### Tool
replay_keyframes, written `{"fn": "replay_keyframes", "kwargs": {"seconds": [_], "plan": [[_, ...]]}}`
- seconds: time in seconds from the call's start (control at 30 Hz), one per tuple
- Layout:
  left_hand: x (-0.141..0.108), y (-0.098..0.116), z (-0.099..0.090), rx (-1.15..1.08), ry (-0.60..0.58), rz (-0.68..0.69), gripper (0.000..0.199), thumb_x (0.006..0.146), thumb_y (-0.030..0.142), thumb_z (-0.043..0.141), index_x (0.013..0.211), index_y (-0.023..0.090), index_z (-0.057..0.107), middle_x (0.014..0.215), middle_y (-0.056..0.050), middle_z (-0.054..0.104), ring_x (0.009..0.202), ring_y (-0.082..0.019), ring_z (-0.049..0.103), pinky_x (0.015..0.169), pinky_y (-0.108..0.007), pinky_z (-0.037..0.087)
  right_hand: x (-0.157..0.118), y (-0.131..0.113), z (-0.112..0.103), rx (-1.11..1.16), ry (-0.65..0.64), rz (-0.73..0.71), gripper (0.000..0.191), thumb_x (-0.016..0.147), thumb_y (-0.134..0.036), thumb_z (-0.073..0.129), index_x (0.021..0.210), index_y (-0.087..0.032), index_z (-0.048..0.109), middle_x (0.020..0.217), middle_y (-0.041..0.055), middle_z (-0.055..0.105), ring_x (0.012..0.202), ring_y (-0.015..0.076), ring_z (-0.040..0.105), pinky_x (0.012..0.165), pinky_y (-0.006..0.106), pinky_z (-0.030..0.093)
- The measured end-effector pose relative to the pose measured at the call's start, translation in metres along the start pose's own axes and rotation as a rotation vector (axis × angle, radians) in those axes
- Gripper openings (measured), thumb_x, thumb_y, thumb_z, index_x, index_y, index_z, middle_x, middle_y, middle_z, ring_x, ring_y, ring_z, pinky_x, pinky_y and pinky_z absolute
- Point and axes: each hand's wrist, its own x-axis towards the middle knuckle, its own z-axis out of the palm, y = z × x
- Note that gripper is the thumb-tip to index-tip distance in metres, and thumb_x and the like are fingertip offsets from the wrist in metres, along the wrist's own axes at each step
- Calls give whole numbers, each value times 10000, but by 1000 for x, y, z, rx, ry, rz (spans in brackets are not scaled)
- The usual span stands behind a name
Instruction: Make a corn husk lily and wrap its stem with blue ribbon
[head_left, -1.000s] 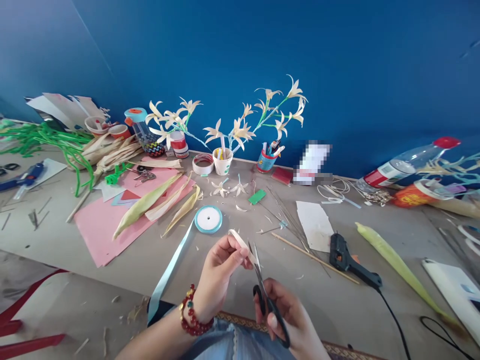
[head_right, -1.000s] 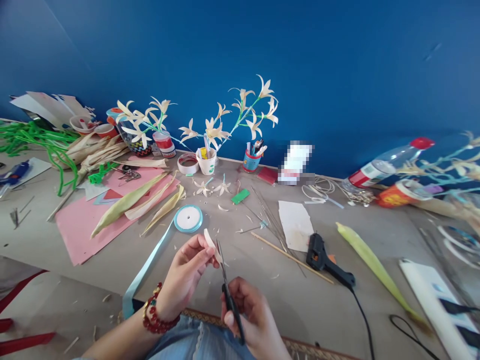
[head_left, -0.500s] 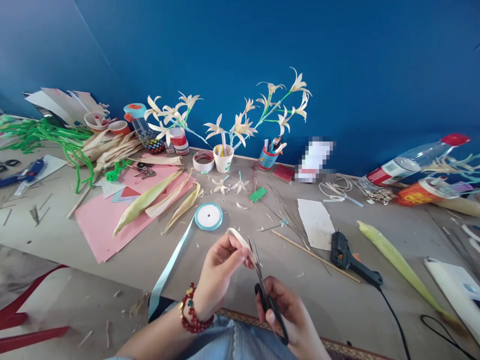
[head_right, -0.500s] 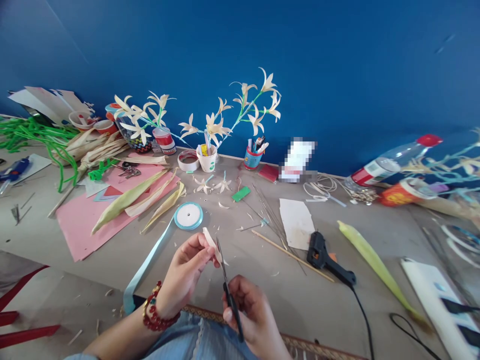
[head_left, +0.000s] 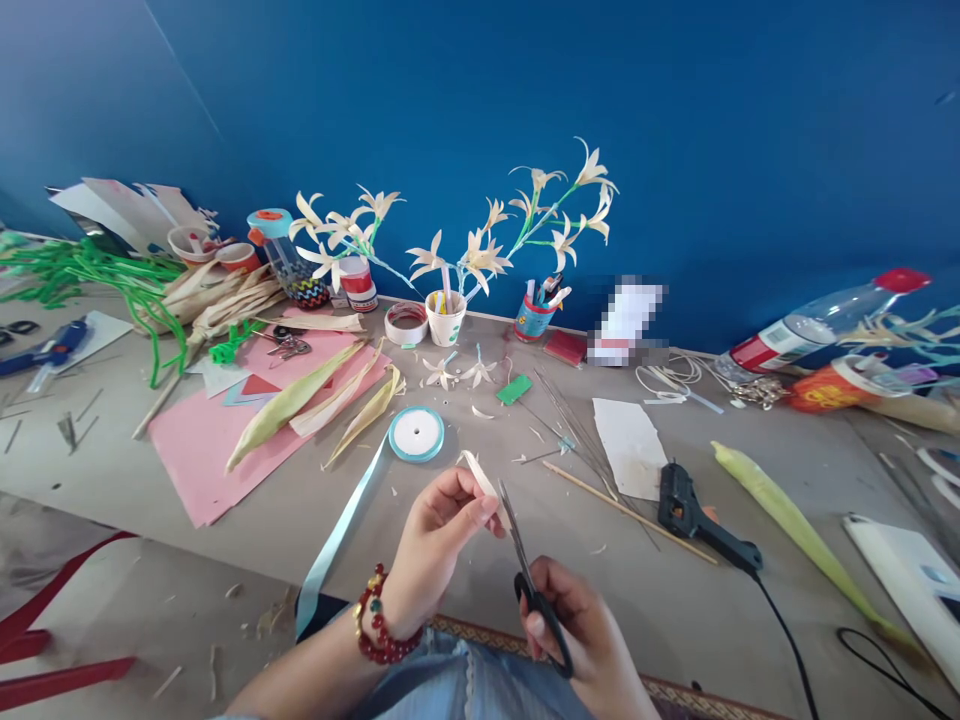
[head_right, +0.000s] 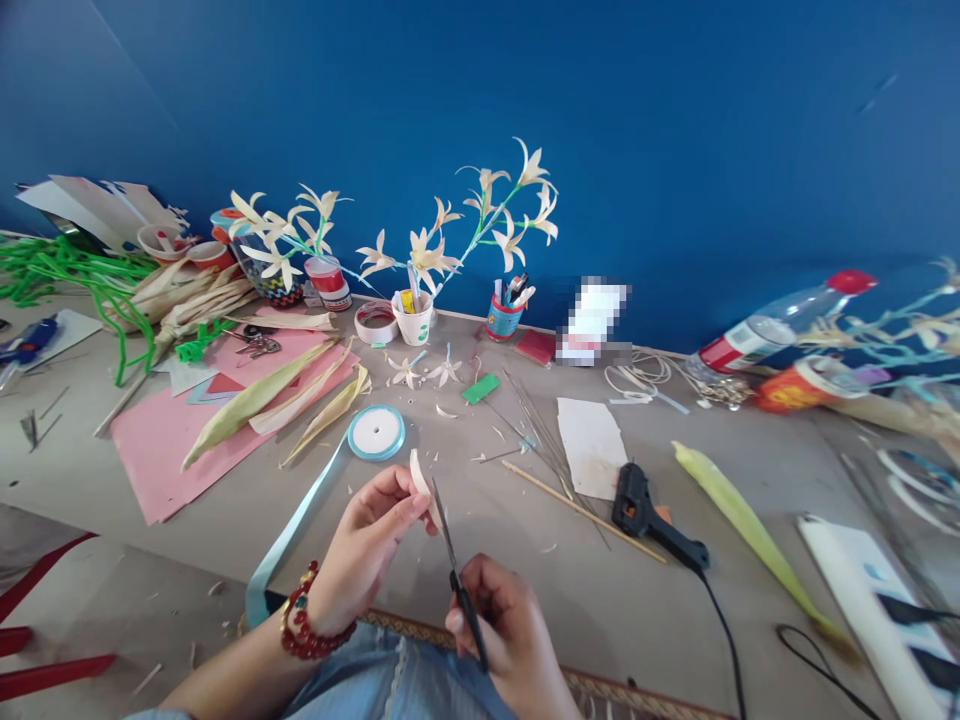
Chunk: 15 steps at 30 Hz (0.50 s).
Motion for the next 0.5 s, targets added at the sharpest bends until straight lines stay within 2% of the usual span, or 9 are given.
{"fn": "replay_keyframes", "kwargs": {"seconds": [0.2,0.37,0.5], "plan": [[-2,5,-6,212,-5,29,152,884,285,652,803,167,600,708,1,596,650,-116,557,681,-245,443,-5,-9,-5,14,-7,-7,522,728,-712,656,734,-218,490,567,-46,500,455,98,400,468,218,342],[-5,10,-9,446,-86,101,227,929,326,574,768,166,581,689,-8,560,669,-129,516,678,-252,421,-7,-18,-9,-15,-94,24,576,693,-757,657,725,-211,477,575,-31,529,465,87,360,475,219,314],[-5,10,-9,537,-138,112,259,939,350,549,758,165,569,697,-14,558,677,-137,516,687,-261,415,-5,-15,-9,-25,-98,-2,577,701,-753,657,717,-205,475,585,-23,541,477,89,380,479,217,312]]}}
